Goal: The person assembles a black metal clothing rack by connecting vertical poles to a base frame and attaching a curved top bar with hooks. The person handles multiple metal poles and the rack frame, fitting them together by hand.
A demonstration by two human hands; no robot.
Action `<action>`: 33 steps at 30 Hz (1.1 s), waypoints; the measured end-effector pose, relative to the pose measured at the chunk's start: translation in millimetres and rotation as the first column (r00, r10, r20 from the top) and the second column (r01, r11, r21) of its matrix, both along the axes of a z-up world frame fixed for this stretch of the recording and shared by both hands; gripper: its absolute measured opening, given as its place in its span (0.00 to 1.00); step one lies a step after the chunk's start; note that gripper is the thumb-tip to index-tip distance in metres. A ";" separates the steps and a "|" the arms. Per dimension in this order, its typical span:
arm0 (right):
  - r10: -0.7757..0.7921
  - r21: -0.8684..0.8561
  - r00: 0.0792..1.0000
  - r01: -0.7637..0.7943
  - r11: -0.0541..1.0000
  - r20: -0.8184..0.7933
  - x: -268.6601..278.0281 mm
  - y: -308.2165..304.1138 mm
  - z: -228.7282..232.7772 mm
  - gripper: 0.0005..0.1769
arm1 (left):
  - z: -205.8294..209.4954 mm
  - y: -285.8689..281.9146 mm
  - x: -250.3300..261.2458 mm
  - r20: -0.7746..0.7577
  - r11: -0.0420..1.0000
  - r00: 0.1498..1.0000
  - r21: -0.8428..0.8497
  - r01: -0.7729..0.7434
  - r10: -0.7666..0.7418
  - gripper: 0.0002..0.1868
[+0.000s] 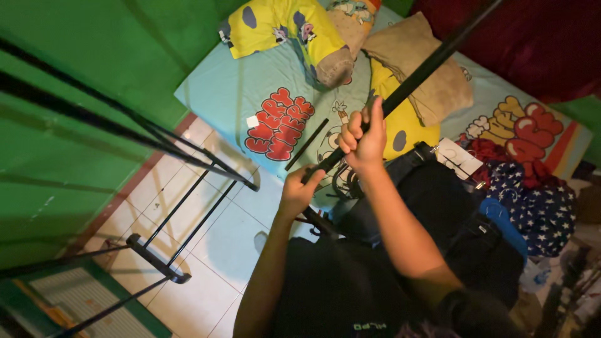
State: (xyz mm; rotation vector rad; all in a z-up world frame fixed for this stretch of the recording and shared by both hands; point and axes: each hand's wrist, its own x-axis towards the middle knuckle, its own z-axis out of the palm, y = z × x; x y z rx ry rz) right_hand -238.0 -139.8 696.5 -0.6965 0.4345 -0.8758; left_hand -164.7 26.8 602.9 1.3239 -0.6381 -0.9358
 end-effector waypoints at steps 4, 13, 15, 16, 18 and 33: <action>-0.163 -0.015 0.985 0.163 0.987 -0.052 14.6 27.2 -14.4 0.29 | 12.8 20.0 12.0 0.114 0.994 0.989 0.052 -0.097 0.091 0.12; -0.155 0.014 0.987 0.155 0.988 -0.045 31.6 65.2 -40.7 0.28 | -2.6 54.9 35.8 0.311 0.989 0.943 0.048 -0.137 0.116 0.16; 0.126 -0.073 0.991 -0.122 0.990 0.043 26.9 61.9 -36.5 0.26 | -15.5 61.9 45.1 0.199 1.000 0.980 0.004 0.019 -0.020 0.17; 0.305 -0.164 0.949 -0.290 0.943 0.080 23.1 58.9 -33.0 0.26 | -22.3 63.1 49.9 0.151 0.997 0.986 -0.019 0.081 -0.077 0.17; 0.526 -0.306 0.844 -0.476 0.825 0.107 19.0 47.1 -22.6 0.25 | -33.9 62.1 57.8 0.085 0.986 0.985 -0.071 0.154 -0.148 0.17; 0.117 -0.428 0.993 -0.098 0.898 0.018 -13.5 65.6 -31.4 0.28 | -23.0 37.7 55.1 0.496 0.997 0.867 -0.038 0.070 -0.042 0.21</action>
